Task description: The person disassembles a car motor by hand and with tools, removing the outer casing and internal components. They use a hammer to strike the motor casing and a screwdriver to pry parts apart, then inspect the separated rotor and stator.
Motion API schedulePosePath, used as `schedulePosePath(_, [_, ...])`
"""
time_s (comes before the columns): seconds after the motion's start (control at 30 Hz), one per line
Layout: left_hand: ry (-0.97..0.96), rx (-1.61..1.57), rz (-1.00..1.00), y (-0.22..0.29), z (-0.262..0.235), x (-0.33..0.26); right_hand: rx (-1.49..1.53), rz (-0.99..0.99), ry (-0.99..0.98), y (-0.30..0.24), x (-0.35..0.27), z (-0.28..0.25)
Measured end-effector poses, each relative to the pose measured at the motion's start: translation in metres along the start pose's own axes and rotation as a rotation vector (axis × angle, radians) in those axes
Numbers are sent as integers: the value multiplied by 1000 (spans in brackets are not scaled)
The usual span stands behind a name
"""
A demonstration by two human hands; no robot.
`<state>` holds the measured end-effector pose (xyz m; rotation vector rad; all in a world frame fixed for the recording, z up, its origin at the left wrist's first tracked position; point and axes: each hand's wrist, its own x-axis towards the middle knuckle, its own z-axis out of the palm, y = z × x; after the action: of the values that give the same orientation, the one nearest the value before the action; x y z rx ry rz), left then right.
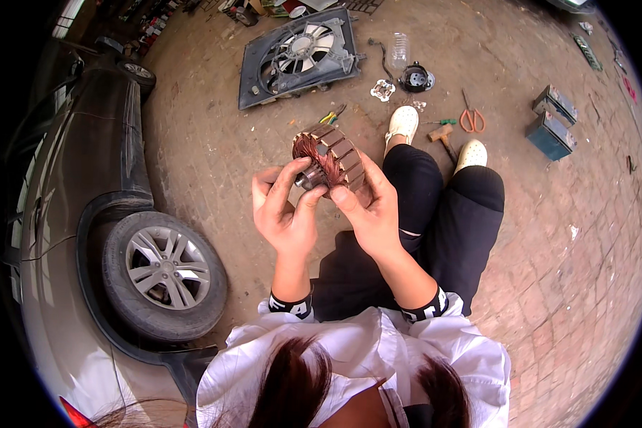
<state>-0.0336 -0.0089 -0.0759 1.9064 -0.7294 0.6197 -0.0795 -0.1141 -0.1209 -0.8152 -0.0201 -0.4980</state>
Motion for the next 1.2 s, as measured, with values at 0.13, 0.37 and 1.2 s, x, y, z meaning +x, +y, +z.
schedulePosePath(0.13, [-45, -91, -31, -4, 3, 2, 26, 5, 18, -1, 2, -2])
schedulePosePath(0.37, [-42, -113, -20, -7, 8, -3, -1, -33, 4, 5, 3, -14])
schedulePosePath(1.2, [-68, -95, 102, -3, 5, 0, 38, -158, -77, 13, 5, -35])
